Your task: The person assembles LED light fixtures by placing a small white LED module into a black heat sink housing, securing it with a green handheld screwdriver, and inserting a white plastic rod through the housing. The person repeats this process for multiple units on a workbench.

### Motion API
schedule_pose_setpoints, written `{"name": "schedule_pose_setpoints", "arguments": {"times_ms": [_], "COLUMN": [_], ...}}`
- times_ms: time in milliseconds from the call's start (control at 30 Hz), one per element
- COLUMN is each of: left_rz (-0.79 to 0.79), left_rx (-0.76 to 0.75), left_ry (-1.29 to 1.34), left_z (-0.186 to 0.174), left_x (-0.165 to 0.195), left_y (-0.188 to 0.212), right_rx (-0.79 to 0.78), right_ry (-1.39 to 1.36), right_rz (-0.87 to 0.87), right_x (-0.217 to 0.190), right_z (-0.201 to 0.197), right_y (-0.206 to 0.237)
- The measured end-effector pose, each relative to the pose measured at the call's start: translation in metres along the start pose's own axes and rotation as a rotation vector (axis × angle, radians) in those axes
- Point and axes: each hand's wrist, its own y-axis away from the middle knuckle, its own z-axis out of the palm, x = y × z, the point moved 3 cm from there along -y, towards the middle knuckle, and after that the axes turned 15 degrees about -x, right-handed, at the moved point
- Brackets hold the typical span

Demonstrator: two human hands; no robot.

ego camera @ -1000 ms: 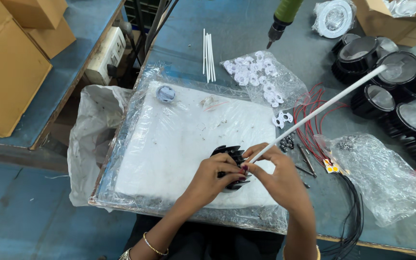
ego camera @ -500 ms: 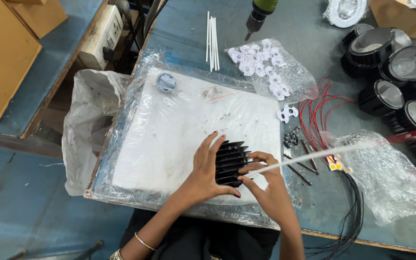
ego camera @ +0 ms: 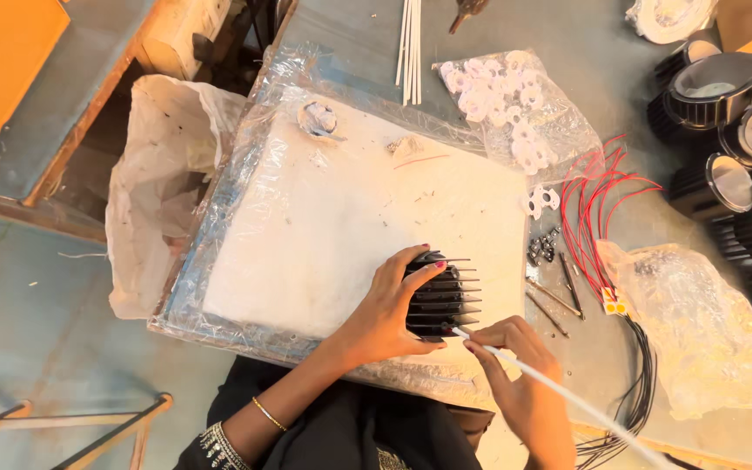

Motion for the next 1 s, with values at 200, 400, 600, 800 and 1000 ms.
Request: {"name": "schedule_pose_setpoints", "arguments": {"times_ms": [200, 400, 600, 800, 1000], "left_rz": [0.026, 0.018, 0.038, 0.033, 0.064], "left_rx": [-0.015, -0.023, -0.02, -0.038, 0.0], "left_ry": [0.003, 0.012, -0.011, -0.021, -0.06], "left_z": [-0.001, 0.001, 0.001, 0.003, 0.003], "left_x": [0.003, 0.002, 0.002, -0.001, 0.002], "left_y": [0.0, 0.001, 0.001, 0.002, 0.001], "right_rx": [0.066, -0.01, -0.047, 0.06, 0.062], "right_ry": [0.06, -0.059, -0.258, 0.022, 0.004], "right_rz": [0.125, 0.082, 0.024, 0.099, 0.138], "right_x": [0.001, 0.004, 0.007, 0.003, 0.004], "right_z": [0.01, 0.015, 0.004, 0.02, 0.021], "right_y": [0.004, -0.003, 0.008, 0.013, 0.011]}}
